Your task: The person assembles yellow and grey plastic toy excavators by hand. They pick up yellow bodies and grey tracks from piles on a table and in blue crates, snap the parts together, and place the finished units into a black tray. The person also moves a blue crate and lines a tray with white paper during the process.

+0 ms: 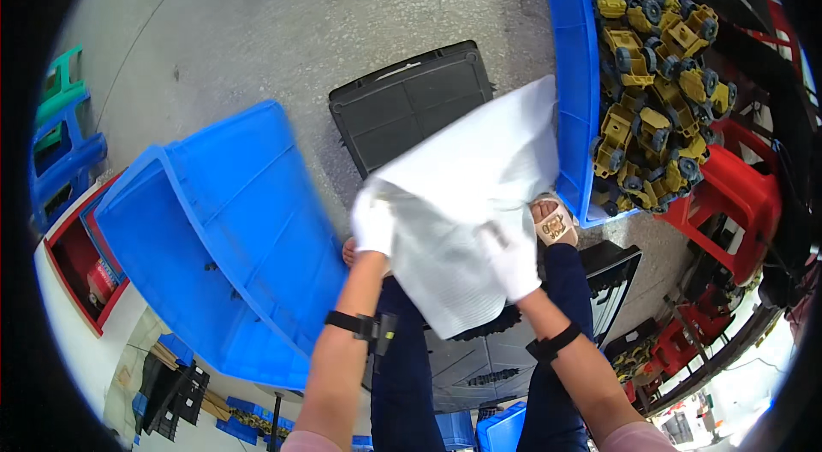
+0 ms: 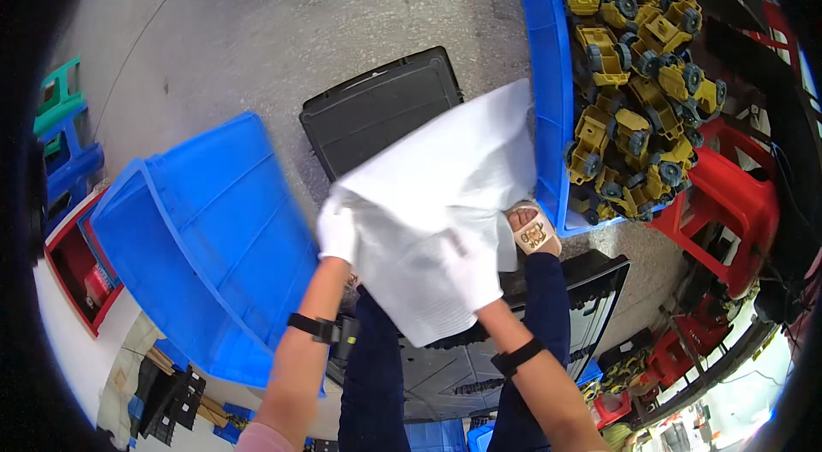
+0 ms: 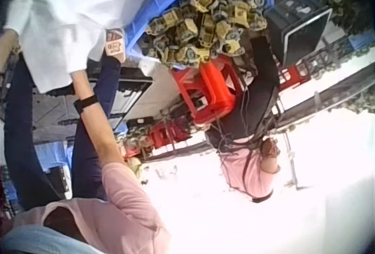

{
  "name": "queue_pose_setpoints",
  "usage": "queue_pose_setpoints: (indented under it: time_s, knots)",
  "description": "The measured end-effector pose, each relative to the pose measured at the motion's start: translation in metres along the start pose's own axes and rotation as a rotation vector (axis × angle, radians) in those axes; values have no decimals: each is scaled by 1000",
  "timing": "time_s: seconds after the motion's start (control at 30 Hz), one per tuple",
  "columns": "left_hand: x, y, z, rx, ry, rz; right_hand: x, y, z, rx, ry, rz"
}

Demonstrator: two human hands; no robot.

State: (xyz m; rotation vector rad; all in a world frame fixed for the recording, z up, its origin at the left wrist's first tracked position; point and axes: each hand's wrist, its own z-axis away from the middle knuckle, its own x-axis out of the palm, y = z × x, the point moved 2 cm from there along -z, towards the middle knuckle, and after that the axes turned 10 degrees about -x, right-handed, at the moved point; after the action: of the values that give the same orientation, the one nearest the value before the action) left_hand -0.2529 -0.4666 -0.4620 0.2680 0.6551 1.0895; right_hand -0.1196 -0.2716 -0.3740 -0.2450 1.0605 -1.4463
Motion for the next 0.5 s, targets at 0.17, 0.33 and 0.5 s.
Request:
queue_pose_setpoints:
  time_s: [0.17,0.33,0.5]
  knots:
    - [-15,-49,-58,-31,127,-49,-39,84,-47,-130,31,580]
    - [9,-15,-34,-136,538,-67,-38,130,-92,155,-244,191]
    - [12,-64,-64,-306,33,772,-7,131,-128,230,-265,-48]
